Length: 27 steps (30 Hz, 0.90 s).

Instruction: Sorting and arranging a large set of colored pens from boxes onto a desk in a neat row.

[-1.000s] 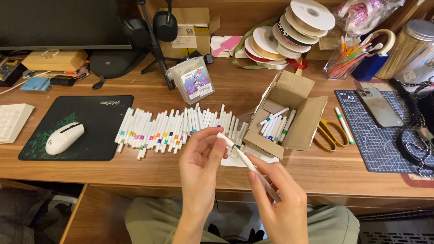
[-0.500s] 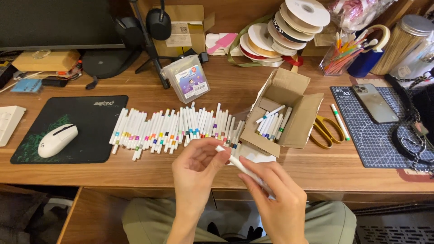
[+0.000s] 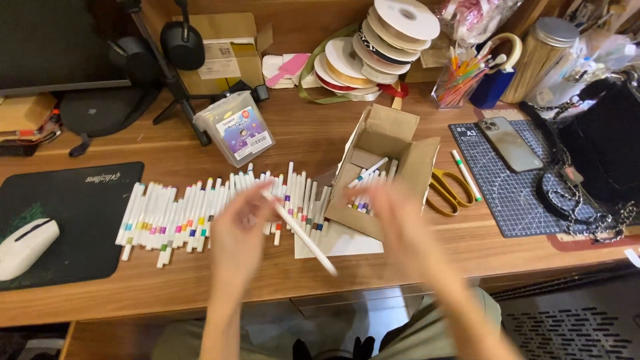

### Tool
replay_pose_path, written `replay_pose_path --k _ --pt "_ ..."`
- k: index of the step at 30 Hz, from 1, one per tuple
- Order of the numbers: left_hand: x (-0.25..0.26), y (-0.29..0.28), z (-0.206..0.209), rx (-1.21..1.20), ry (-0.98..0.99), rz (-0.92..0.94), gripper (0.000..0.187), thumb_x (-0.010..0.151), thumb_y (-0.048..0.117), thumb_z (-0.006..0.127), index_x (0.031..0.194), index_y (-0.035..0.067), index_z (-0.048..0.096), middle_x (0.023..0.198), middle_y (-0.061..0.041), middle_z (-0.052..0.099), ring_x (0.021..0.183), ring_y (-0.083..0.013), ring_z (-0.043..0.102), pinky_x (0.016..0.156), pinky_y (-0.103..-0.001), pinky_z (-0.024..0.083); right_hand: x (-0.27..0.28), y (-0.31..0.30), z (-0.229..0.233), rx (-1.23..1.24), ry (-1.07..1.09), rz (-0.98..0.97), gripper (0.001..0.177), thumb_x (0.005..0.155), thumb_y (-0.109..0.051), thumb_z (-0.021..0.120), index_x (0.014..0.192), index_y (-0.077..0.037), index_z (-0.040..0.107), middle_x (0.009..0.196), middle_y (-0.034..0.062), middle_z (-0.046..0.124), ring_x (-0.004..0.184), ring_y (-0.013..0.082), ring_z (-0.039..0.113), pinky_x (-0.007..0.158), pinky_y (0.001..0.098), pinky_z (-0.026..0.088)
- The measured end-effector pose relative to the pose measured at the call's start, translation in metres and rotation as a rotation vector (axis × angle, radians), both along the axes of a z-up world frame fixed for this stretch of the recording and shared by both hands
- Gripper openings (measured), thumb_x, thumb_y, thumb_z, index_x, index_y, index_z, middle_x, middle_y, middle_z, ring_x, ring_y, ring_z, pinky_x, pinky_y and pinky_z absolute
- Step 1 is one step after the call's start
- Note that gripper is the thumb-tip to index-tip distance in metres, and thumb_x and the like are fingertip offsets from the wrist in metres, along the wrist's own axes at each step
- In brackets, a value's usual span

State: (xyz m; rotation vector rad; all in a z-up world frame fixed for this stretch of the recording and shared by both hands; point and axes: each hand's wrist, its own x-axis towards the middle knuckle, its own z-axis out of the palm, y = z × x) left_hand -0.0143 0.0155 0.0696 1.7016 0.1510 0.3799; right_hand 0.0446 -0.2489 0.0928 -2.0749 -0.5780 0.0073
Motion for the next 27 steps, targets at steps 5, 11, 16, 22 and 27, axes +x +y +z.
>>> replay_pose_path --k 5,11,16,22,27 --pt "0.114 0.052 -0.122 0.559 0.217 0.082 0.034 0.114 0.016 0.076 0.144 0.001 0.081 0.109 -0.027 0.084 0.107 -0.046 0.084 0.097 -0.055 0.066 0.203 -0.051 -0.112 -1.139 -0.876 -0.036 0.015 0.097 -0.012 0.075 0.1 -0.025 0.082 0.093 -0.005 0.081 0.082 0.0199 0.082 0.072 0.0389 0.064" --pt "0.068 -0.019 -0.089 0.845 -0.127 0.3 0.045 0.112 0.029 0.078 0.148 0.001 0.074 0.133 -0.029 0.072 0.12 -0.0568 0.074 0.103 -0.066 0.062 0.243 -0.027 -0.154 -0.736 -1.411 0.525 0.008 0.089 -0.021 0.078 0.094 -0.023 0.083 0.09 0.0042 0.083 0.085 0.0274 0.078 0.072 0.0429 0.06" --pt "0.02 -0.096 -0.083 0.852 -0.54 -0.317 0.057 0.12 0.036 0.068 0.165 0.002 0.057 0.182 -0.018 0.049 0.172 -0.0367 0.042 0.143 -0.065 0.027 0.258 -0.03 -0.139 -1.373 -0.927 1.161 0.091 0.088 -0.059 0.096 0.154 -0.009 0.06 0.145 0.0163 0.076 0.134 0.0379 0.071 0.126 0.0578 0.044" --pt "0.042 -0.099 -0.14 0.792 -0.523 -0.223 0.076 0.092 -0.027 0.057 0.162 0.002 0.061 0.172 -0.017 0.058 0.164 -0.0379 0.05 0.139 -0.059 0.041 0.272 -0.025 -0.163 -0.99 -1.037 1.16 0.03 0.096 -0.018 0.08 0.123 -0.009 0.071 0.116 0.0137 0.084 0.109 0.0361 0.079 0.108 0.0496 0.055" --pt "0.034 -0.101 -0.124 0.762 -0.476 -0.239 0.067 0.1 -0.02 0.057 0.163 0.001 0.061 0.172 -0.017 0.059 0.165 -0.0365 0.05 0.141 -0.061 0.031 0.273 -0.022 -0.134 -1.025 -0.992 1.171 0.049 0.095 -0.033 0.09 0.135 -0.01 0.075 0.131 0.0156 0.082 0.126 0.0377 0.075 0.122 0.0554 0.051"
